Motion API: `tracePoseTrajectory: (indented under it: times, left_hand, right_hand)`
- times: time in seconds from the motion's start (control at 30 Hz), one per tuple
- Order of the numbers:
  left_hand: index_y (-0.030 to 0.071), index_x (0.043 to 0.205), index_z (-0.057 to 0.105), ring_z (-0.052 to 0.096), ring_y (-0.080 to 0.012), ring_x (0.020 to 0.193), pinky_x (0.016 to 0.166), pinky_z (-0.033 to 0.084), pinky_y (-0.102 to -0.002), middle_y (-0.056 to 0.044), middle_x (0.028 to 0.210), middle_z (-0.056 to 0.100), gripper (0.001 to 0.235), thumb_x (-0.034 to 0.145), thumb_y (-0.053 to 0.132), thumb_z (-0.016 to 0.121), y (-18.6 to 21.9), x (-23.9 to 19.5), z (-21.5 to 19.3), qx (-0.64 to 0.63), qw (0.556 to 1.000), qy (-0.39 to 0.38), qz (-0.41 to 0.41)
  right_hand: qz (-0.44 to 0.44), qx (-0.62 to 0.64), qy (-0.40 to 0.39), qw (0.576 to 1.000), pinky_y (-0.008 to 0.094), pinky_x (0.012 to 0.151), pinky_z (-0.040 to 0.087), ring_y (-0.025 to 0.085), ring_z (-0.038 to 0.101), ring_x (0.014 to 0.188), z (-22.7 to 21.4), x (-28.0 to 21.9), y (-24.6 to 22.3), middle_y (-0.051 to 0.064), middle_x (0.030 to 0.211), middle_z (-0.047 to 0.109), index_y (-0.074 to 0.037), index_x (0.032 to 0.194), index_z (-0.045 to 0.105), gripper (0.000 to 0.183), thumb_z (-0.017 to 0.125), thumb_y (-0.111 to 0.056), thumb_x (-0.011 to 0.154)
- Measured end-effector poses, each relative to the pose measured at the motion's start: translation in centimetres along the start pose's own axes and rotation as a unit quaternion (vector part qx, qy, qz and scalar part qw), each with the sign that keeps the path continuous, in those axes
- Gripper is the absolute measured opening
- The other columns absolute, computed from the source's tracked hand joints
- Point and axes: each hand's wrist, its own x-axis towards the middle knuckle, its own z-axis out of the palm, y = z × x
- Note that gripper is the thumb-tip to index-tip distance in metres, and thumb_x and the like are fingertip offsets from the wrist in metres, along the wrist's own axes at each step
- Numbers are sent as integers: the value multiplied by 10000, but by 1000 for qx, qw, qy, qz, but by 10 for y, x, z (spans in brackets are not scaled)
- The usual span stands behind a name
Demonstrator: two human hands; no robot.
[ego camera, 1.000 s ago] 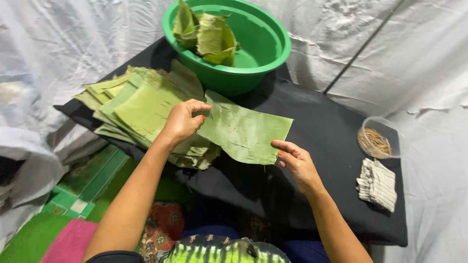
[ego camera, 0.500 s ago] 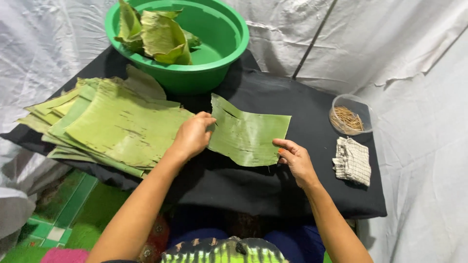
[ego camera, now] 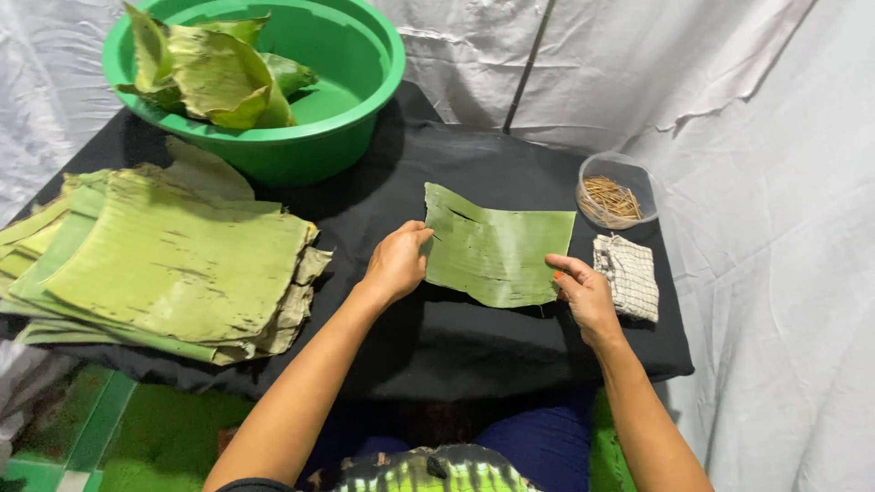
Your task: Wiping banana leaves with a cloth and folding them into cone shapes for food preparation.
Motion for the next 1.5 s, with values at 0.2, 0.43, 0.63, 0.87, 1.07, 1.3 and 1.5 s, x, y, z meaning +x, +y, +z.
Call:
tracePoseTrajectory:
  times: [0.2,0.43,0.63,0.87,1.07,1.3,1.5]
  left_hand:
    - [63,1369,636,617,-403,1232,1013,538,-487,-167,1383,598,510,860,39,624,7,-3,12,-25,1000,-13,5]
    - [88,1397,625,610,-411,1236,1016,539,-491,-163,1342,601,588,816,41,705,-3,0,28,-81,996,-35,-8]
    - [209,1439,614,671,-393,1140,971,554,-491,-174,1294,629,710,759,72,766,-11,8,18,-128,987,-89,-38]
    - [89,1361,680,704,-362,1114,925,568,-454,-272,1370,599,502,864,24,674,-12,11,5,-252,961,-68,-88]
    - [133,1297,735,729,-266,1000,846,589,-392,-145,1276,661,460,853,29,666,-31,17,28,-271,959,-6,-78]
    - [107,1303,720,725,-304,1013,842,596,-422,-134,1279,655,501,813,7,691,-38,19,33,-273,959,15,-75]
    - [134,1289,732,732,-275,970,829,597,-399,-96,1238,672,501,804,11,702,-39,20,38,-267,961,24,-75]
  right_hand:
    - [-1,-33,32,999,322,783,565,144,616,921,-19,2,23,131,1193,701,-11,1292,700,406,587,49,908]
    - [-69,-267,46,960,364,961,526,256,651,1149,-18,-8,-2,93,1289,671,-148,1332,701,562,719,1,791]
    - [-259,-487,118,826,483,994,526,387,612,1212,-18,-13,-22,167,1329,573,-83,1240,702,435,746,-49,809]
    - [27,-581,70,810,763,963,381,406,342,1406,-67,17,4,45,1558,391,-340,1413,573,590,714,-416,845]
    - [-59,-585,85,805,557,973,479,354,526,1277,-87,18,16,38,1412,558,-321,1304,677,525,650,-180,800]
    - [-271,-446,72,850,427,994,449,315,647,1192,-53,-12,-71,92,1232,684,-229,1224,727,527,635,-60,733]
    - [-346,-349,-124,862,531,980,469,434,572,1182,54,-10,-88,137,1312,627,-208,1248,695,637,619,31,663]
